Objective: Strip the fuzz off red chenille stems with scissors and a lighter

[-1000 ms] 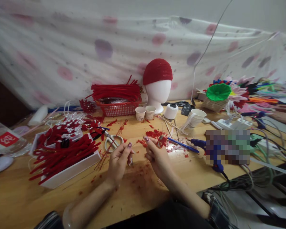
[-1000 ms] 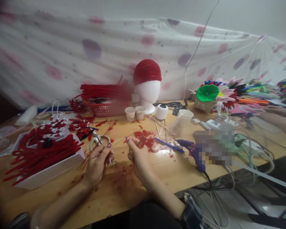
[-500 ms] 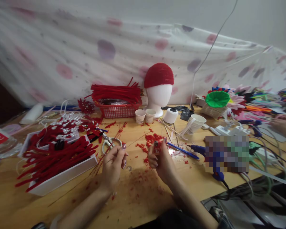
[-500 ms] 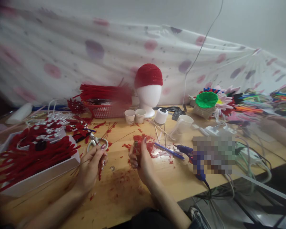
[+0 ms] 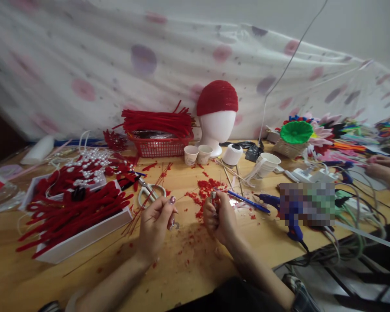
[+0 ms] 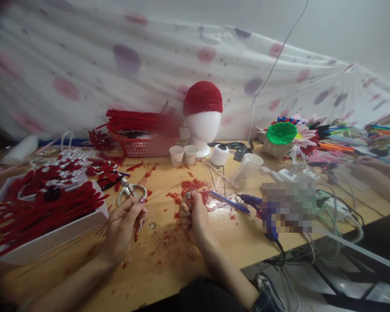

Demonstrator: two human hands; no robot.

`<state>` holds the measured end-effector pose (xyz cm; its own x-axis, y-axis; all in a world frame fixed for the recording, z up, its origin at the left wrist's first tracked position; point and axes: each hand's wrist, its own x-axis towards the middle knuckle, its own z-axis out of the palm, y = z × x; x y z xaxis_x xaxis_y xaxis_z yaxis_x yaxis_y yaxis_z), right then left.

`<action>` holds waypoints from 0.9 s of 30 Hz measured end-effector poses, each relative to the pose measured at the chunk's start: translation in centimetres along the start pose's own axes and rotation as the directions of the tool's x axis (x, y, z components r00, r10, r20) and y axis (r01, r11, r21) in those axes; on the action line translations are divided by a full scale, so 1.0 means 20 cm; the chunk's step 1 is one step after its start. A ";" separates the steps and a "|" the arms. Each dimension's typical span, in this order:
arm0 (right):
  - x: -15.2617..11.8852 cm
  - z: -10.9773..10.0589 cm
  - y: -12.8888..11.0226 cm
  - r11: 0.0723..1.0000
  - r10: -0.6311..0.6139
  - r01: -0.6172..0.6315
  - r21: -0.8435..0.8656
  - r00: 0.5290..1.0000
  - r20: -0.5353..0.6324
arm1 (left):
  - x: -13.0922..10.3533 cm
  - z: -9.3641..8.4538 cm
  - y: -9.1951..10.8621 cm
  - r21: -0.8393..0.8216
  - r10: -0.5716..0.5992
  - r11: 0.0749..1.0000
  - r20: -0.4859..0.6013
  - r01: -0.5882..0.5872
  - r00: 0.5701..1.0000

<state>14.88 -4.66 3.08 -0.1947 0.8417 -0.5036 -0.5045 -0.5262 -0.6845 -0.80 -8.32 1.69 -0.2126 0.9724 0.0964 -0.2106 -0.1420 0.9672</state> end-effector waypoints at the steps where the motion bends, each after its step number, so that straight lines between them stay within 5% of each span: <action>1: 0.00 0.00 0.00 1.000 -0.006 0.006 0.016 1.000 -0.005 | 0.00 0.00 0.00 0.000 0.002 1.000 0.004 -0.002 1.000; 27: 0.00 0.01 -0.01 0.998 -0.036 0.037 0.054 0.999 -0.007 | -0.03 0.02 0.03 0.099 0.022 0.995 0.030 -0.025 0.999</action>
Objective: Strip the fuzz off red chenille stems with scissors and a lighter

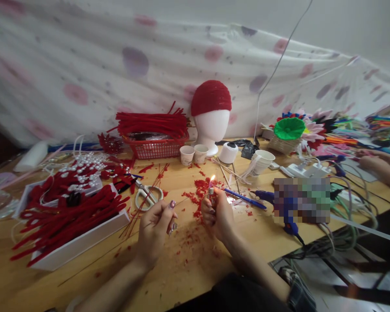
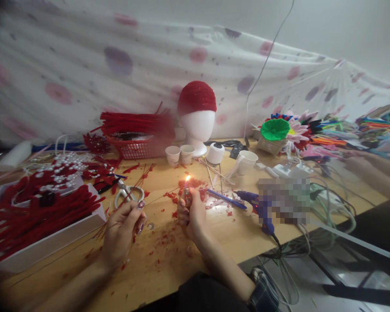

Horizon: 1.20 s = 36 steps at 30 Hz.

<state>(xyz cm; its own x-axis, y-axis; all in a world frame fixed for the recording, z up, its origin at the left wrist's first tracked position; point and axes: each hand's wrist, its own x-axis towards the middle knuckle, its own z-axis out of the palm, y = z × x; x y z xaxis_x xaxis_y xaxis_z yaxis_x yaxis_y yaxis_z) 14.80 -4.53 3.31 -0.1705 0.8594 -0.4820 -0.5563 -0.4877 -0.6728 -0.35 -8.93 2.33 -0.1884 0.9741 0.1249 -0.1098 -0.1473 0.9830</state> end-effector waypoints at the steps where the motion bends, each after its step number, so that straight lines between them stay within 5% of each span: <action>1: 0.00 0.00 0.00 1.000 -0.001 0.001 -0.008 1.000 0.007 | 0.00 0.00 0.00 -0.001 0.002 1.000 0.002 -0.002 1.000; 28: -0.01 0.01 0.11 0.969 0.050 0.006 -0.246 0.973 0.223 | 0.00 0.00 -0.02 -0.030 -0.005 1.000 0.013 0.005 1.000; 36: -0.01 0.01 0.06 0.988 0.022 0.004 -0.154 0.986 0.164 | 0.00 0.00 0.01 -0.023 -0.013 1.000 -0.014 0.013 1.000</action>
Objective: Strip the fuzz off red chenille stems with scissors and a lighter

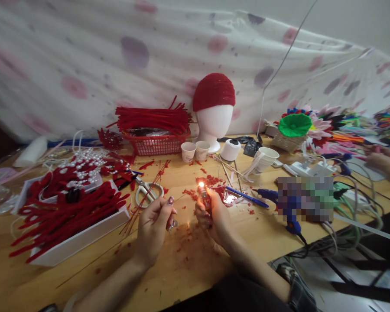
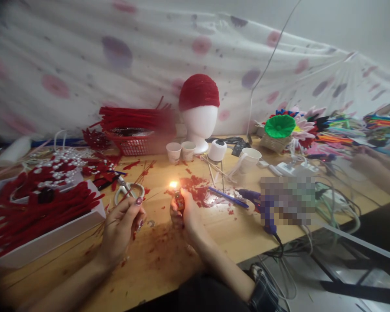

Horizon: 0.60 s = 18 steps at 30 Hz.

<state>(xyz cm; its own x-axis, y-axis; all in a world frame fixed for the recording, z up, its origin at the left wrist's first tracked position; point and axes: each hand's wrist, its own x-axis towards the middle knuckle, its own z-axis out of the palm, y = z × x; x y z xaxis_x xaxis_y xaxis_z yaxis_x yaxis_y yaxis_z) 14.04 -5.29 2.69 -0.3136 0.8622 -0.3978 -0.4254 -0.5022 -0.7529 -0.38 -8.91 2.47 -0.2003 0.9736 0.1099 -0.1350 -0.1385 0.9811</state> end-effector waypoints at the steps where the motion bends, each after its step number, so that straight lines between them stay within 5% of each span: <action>1: 0.00 0.00 -0.01 1.000 0.002 -0.002 0.011 1.000 -0.006 | 0.00 0.00 0.00 0.000 -0.002 1.000 0.000 0.002 1.000; 18: -0.01 -0.05 -0.09 0.980 -0.091 0.110 0.166 0.989 -0.119 | -0.01 -0.02 -0.05 -0.054 -0.020 0.998 0.043 0.023 0.999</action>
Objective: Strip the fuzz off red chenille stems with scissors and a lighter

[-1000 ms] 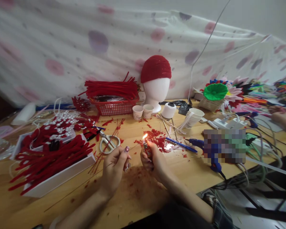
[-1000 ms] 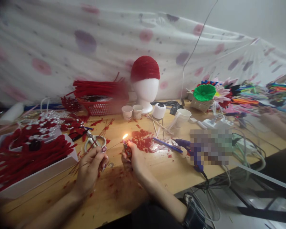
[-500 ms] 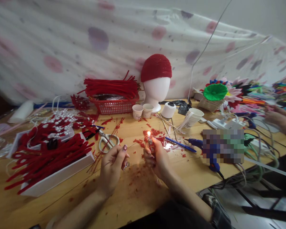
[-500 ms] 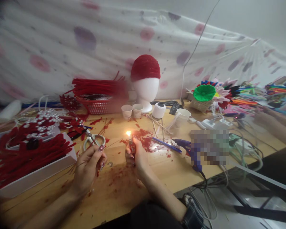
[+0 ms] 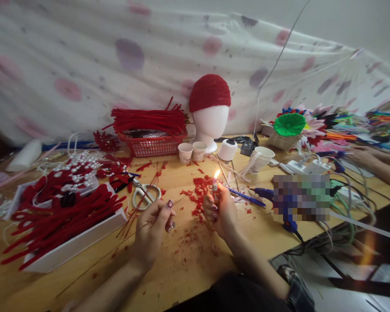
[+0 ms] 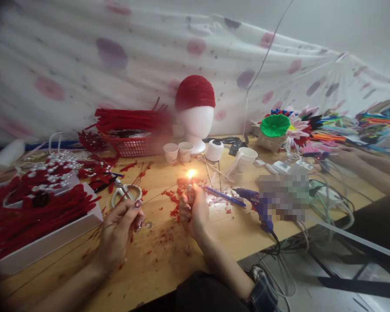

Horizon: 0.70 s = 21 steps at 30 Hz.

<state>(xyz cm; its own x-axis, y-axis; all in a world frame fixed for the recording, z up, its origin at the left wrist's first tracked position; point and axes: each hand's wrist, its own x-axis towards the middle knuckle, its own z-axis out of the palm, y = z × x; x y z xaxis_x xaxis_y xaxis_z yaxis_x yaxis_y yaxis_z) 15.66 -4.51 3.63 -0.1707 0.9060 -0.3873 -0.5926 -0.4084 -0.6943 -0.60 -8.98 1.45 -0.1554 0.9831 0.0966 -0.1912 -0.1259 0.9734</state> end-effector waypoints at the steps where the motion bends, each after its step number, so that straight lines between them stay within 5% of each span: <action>1: 0.00 0.00 0.00 1.000 0.009 -0.009 -0.006 1.000 -0.005 | 0.00 0.00 0.00 -0.002 0.000 1.000 0.002 0.000 1.000; 21: -0.01 0.03 0.13 0.946 0.138 -0.076 -0.317 0.974 0.180 | 0.00 0.01 0.02 0.042 0.042 0.998 -0.004 -0.041 0.999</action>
<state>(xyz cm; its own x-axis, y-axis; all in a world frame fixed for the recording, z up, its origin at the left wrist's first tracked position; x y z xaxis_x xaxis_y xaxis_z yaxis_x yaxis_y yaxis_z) 13.60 -5.72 2.24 -0.3893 0.8461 -0.3640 -0.2983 -0.4897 -0.8193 -0.51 -9.01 1.86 -0.1675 0.9764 0.1361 -0.1434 -0.1607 0.9765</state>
